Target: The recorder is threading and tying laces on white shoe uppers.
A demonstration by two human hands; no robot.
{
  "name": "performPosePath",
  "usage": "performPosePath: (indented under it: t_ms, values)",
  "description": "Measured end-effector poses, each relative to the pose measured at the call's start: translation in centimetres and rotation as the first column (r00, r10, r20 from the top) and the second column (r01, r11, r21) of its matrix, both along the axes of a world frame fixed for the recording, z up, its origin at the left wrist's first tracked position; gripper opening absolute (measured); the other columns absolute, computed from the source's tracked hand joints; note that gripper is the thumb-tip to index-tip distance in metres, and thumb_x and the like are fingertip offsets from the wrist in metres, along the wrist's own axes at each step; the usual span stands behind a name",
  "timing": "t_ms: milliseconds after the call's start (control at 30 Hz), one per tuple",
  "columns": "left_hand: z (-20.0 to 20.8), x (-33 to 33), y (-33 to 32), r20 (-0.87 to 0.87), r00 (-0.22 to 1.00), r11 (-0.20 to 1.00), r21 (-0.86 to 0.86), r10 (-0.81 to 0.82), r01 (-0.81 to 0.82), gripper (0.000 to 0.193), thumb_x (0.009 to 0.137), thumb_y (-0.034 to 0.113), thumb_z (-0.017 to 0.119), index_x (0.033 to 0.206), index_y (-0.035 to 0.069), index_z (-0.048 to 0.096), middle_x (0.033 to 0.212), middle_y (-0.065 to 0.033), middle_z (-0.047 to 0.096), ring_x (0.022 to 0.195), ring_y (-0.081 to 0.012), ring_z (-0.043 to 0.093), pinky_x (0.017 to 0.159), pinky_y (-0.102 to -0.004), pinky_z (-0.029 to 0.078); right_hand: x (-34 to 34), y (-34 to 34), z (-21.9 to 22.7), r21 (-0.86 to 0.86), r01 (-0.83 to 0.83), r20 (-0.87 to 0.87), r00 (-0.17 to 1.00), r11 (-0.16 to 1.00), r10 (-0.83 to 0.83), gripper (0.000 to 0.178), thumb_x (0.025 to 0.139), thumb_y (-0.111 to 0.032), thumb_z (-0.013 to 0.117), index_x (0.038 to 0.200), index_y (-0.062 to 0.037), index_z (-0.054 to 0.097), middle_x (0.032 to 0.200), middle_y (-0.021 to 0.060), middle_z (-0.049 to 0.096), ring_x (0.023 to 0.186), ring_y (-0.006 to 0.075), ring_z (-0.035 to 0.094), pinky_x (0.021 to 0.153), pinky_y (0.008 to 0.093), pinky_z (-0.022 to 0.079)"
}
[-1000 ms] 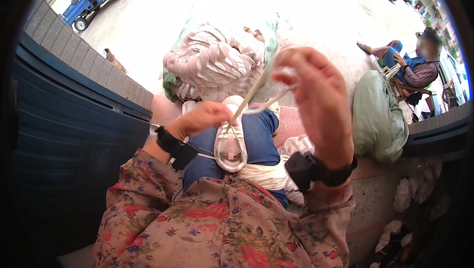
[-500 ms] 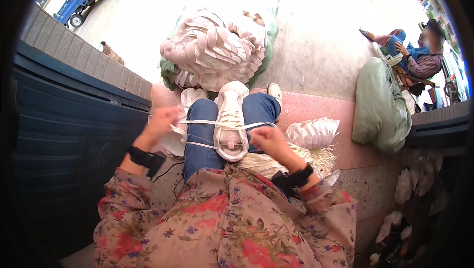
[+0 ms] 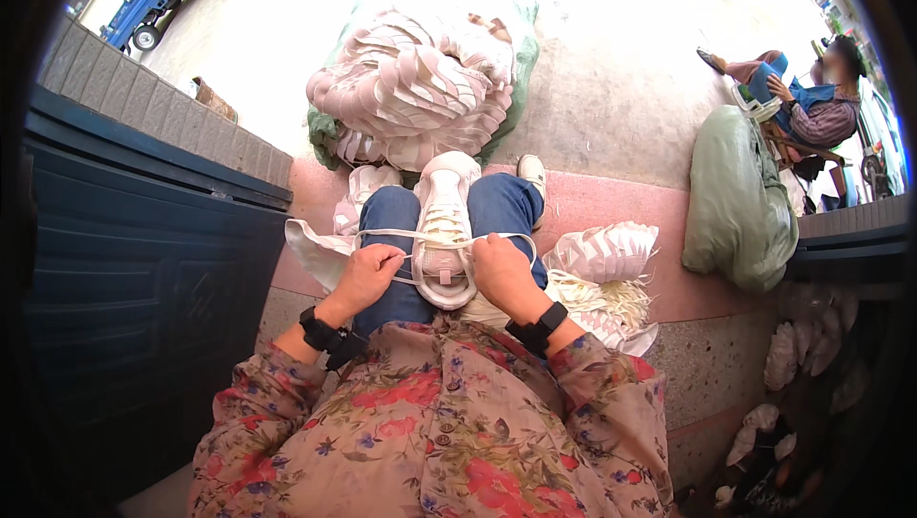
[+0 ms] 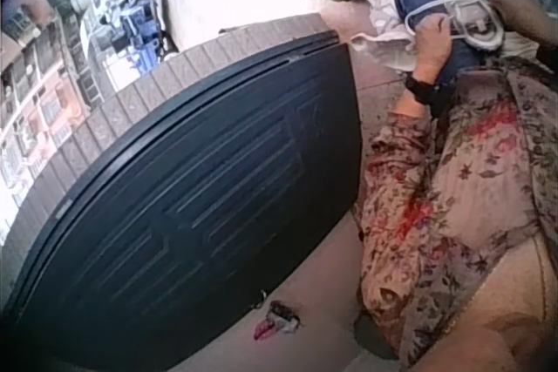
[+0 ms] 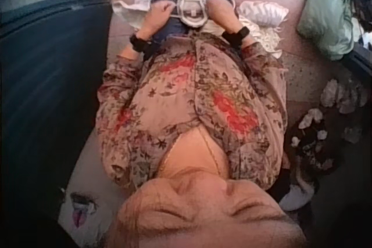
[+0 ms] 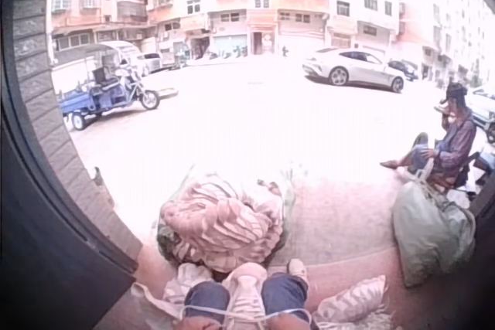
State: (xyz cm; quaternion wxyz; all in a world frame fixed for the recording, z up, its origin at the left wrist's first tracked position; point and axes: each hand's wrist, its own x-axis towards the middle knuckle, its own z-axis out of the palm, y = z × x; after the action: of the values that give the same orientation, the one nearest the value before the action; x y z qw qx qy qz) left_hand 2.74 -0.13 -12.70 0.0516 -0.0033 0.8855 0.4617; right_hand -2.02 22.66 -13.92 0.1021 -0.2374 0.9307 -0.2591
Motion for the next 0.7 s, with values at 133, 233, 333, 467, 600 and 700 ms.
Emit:
performPosePath:
  t_ms: [133, 233, 333, 467, 600, 700]
  values:
    - [-0.7, 0.2, 0.4, -0.112, 0.993, 0.979, -0.203, -0.025, 0.002, 0.014, 0.081, 0.014, 0.053, 0.079, 0.003, 0.060, 0.075, -0.0121, 0.058, 0.076, -0.0312, 0.053, 0.067, -0.0406, 0.043, -0.2, -0.9, 0.9, 0.160, -0.065, -0.158, 0.983, 0.985, 0.091, 0.008, 0.073, -0.009, 0.050, 0.074, -0.0029, 0.055, 0.074, 0.0140, 0.055, 0.073, 0.0287, 0.056, 0.063, 0.0415, 0.045]
    - [-0.8, -0.2, 1.0, -0.161, 0.986, 0.962, -0.273, -0.043, -0.003, 0.012, 0.081, 0.014, 0.053, 0.078, 0.004, 0.059, 0.077, -0.0116, 0.057, 0.078, -0.0304, 0.052, 0.068, -0.0408, 0.044, -0.8, -1.2, 0.9, 0.240, -0.098, -0.185, 0.972, 0.966, 0.145, 0.009, 0.073, -0.010, 0.050, 0.074, -0.0037, 0.055, 0.074, 0.0128, 0.056, 0.071, 0.0275, 0.057, 0.062, 0.0398, 0.044]
    - [-0.9, -0.6, 0.8, -0.170, 0.984, 0.955, -0.295, -0.059, 0.006, 0.012, 0.080, 0.013, 0.052, 0.076, 0.003, 0.058, 0.077, -0.0121, 0.057, 0.077, -0.0309, 0.052, 0.068, -0.0406, 0.044, -1.7, -0.5, 1.2, 0.243, -0.174, -0.117, 0.971, 0.954, 0.207, 0.010, 0.073, -0.011, 0.050, 0.073, -0.0038, 0.056, 0.072, 0.0123, 0.056, 0.069, 0.0281, 0.058, 0.062, 0.0402, 0.045]
    - [-0.7, -0.5, 1.1, -0.174, 0.983, 0.949, -0.317, -0.053, -0.005, 0.009, 0.078, 0.011, 0.055, 0.077, 0.003, 0.058, 0.077, -0.0118, 0.058, 0.078, -0.0306, 0.052, 0.068, -0.0394, 0.043, -1.2, -0.5, 1.1, 0.196, -0.171, -0.117, 0.974, 0.966, 0.196, 0.010, 0.073, -0.011, 0.050, 0.071, -0.0030, 0.055, 0.072, 0.0135, 0.057, 0.068, 0.0295, 0.058, 0.060, 0.0415, 0.045]
    - [-0.3, -0.6, 1.4, -0.204, 0.965, 0.911, -0.406, -0.166, 0.071, 0.008, 0.076, 0.008, 0.051, 0.074, 0.003, 0.056, 0.076, -0.0132, 0.057, 0.076, -0.0311, 0.052, 0.068, -0.0394, 0.044, -0.7, -0.4, 0.2, 0.163, -0.108, -0.056, 0.991, 0.981, 0.119, 0.009, 0.072, -0.010, 0.050, 0.071, -0.0019, 0.055, 0.072, 0.0146, 0.056, 0.068, 0.0309, 0.058, 0.060, 0.0410, 0.045]
    - [-0.1, -0.9, 2.1, -0.193, 0.946, 0.857, -0.497, -0.261, 0.135, 0.006, 0.074, 0.008, 0.052, 0.074, 0.005, 0.057, 0.074, -0.0110, 0.057, 0.075, -0.0296, 0.051, 0.066, -0.0390, 0.044, -0.5, -0.4, 0.1, 0.099, -0.109, -0.088, 0.989, 0.989, 0.118, 0.008, 0.071, -0.009, 0.050, 0.073, -0.0012, 0.053, 0.072, 0.0147, 0.055, 0.067, 0.0317, 0.057, 0.060, 0.0404, 0.045]
